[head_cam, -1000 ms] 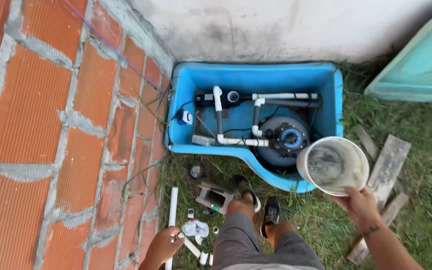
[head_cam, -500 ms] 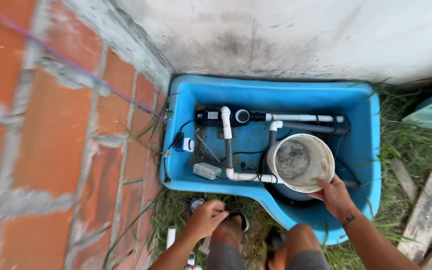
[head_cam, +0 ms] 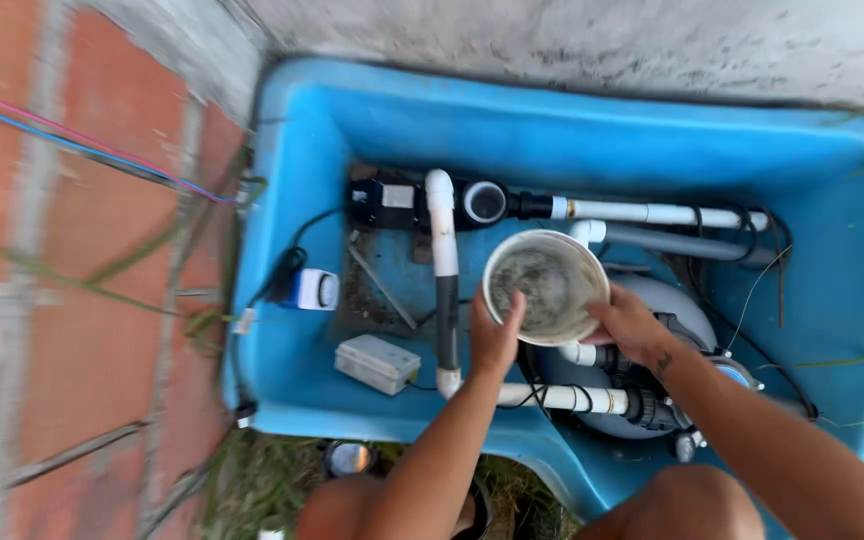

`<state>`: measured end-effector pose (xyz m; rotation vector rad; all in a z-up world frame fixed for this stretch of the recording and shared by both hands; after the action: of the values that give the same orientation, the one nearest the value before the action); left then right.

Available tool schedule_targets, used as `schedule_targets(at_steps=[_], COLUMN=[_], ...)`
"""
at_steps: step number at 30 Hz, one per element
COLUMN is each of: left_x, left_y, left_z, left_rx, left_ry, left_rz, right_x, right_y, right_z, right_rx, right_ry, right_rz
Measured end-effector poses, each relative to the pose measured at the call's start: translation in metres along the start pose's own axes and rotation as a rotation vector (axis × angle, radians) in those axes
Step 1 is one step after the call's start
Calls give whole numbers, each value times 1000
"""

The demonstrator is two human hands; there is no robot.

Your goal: Cleaning a pool filter basket and reconnecting PVC pipes and electrical components in a pump system.

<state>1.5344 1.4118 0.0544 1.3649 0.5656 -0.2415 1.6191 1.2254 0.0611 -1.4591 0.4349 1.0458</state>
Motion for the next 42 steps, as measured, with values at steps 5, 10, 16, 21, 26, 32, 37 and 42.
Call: schedule_targets(at_steps=[5,10,16,21,26,32,37,42], left_x=[52,79,112,128,132,142,140,145], left_y=[-65,-96,-113,-94,-87,-75,-54,-54], left_z=[-9,-5,2,3,3,2,-2,-5], left_rx=[100,167,75,-145,-238,-213,-241,-277], left_ry=[142,216,296,319,318,366,326,280], left_rz=[126,179,162,-4,-102,-188,-263,-304], right_x=[90,115,166,170,179,181,189,194], right_y=[29,3,2,-21,-30,-42,-42,-46], right_z=[-21,-12,-19,-6,1,10,9,12], right_rx=[-99,-267,-399,-575,-625,-650,-651,-692], right_ry=[-63,-114,-159,-226,-218,-195,-195,-199], right_rz=[44,100,155,233,308,345,360,382])
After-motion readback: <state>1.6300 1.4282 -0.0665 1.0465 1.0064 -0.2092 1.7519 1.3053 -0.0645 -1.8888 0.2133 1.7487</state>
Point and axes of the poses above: each hand's wrist, its own x-axis towards the middle knuckle, its own z-axis out of the palm, y = z × x, the point moved 2 cm from there along x, towards the middle knuckle, and after that the axes turned 13 degrees about -y, right-handed, at the moved point
